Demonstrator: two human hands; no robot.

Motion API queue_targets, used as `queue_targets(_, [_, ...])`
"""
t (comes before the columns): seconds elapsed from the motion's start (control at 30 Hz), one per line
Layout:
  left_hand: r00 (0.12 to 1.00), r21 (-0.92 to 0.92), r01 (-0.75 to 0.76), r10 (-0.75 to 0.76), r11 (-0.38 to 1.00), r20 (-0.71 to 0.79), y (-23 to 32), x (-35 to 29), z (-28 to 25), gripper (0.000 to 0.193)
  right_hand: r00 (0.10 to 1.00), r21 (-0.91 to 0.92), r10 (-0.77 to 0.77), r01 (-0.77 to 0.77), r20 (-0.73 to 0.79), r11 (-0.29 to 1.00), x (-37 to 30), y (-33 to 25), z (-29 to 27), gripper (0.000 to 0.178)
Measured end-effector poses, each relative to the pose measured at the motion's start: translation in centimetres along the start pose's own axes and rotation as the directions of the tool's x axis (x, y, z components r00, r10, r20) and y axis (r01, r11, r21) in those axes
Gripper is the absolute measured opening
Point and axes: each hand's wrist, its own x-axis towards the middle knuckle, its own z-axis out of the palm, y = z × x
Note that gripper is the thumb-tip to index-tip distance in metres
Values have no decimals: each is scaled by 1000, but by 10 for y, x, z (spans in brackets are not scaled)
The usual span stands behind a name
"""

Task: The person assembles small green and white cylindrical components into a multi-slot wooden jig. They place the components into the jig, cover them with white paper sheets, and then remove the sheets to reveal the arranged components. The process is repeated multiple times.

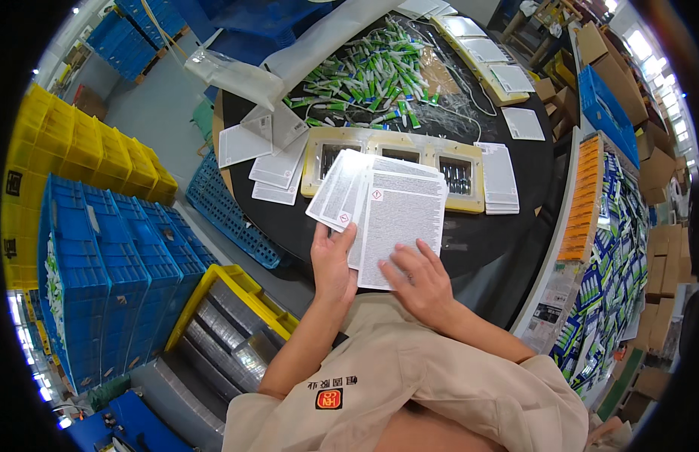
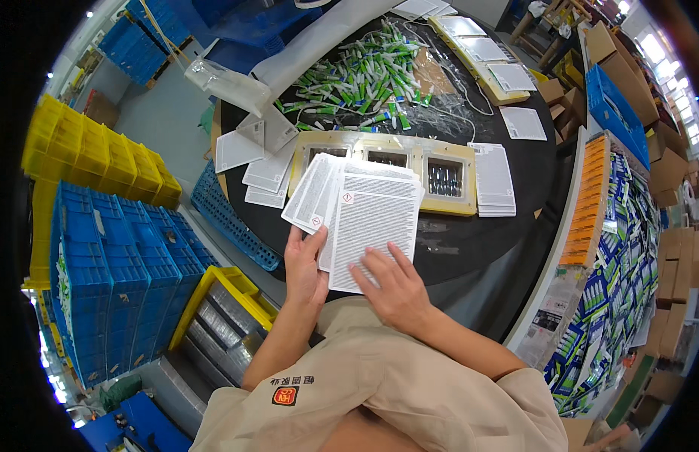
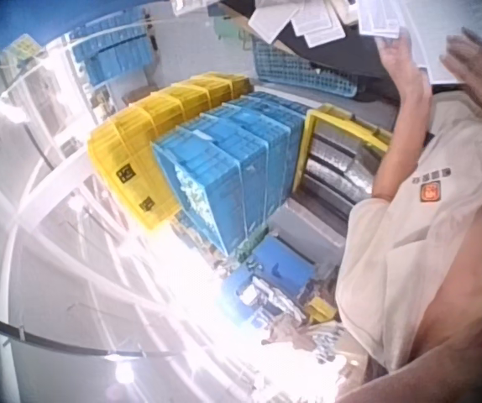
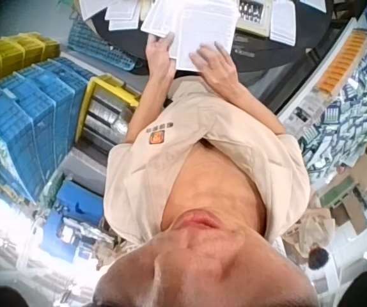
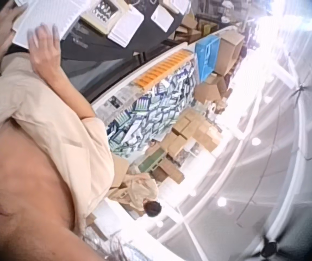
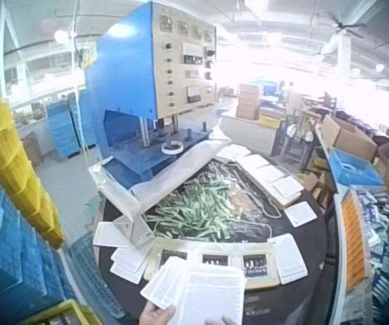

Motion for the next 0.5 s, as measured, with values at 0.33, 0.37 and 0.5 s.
queue_targets(0.33, [991,-47,122,-119,991,69,1,-4,-11,38,993,68,-99,95,63,993,0,40,-38,33])
queue_targets(0.37, [990,36,128,-130,991,49,2,-2,-15,37,989,68,-89,81,119,994,-1,44,-46,33])
queue_targets(0.5, [978,186,171,-190,968,89,16,13,-32,33,806,117,488,-479,-335,870,-3,73,-91,17])
